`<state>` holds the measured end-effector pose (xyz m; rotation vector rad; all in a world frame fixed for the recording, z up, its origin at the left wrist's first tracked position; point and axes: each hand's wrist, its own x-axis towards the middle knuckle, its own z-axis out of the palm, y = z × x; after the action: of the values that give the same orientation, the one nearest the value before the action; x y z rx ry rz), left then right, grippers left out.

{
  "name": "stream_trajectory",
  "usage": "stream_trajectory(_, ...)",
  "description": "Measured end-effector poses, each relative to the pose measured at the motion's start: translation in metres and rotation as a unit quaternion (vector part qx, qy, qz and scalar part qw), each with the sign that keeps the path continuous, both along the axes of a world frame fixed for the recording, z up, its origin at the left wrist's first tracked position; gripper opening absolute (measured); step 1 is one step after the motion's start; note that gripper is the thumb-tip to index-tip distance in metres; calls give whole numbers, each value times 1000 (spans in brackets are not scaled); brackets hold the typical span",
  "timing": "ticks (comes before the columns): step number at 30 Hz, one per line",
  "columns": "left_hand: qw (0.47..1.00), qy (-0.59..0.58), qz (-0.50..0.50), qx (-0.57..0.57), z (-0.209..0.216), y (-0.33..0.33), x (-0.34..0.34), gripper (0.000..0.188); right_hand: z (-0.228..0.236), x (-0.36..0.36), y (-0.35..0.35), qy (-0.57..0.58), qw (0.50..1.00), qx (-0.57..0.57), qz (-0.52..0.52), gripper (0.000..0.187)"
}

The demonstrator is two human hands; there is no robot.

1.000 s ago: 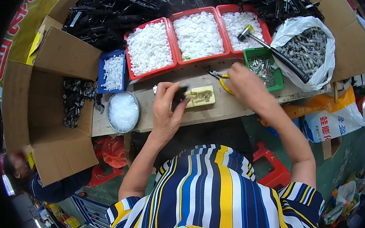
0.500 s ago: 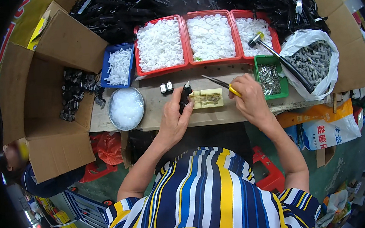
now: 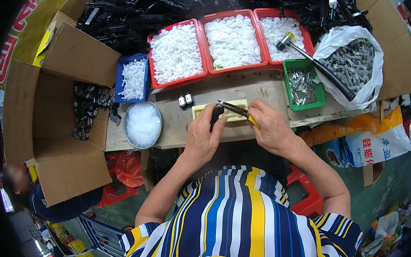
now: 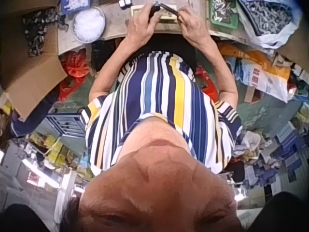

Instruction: The person assembles small lock mechanisms at a workbench. They place a black lock body into a wooden jig, insert a metal pin, and strike it with a hammer. The person then inserts a white plastic component into the lock body and secures it with a metal clip using pliers. The process is repeated for multiple units, with finished locks being placed into a cardboard box.

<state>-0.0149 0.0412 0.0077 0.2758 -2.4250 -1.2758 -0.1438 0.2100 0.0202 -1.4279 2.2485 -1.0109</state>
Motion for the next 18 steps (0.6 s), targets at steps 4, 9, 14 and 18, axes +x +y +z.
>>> stream_trajectory(4,1000,-21,16,17,-1,-1,-1,22,3,-4,-3,25,999,-38,7,10)
stream_trajectory(9,1000,-18,17,-1,-2,-2,1,21,3,1,-4,52,998,-18,4,9)
stream_trajectory(14,991,-47,-66,102,-2,-13,9,23,-1,6,3,52,998,-14,20,11)
stream_trajectory(18,842,-172,-201,471,-3,-26,17,26,5,11,9,42,998,-12,42,14)
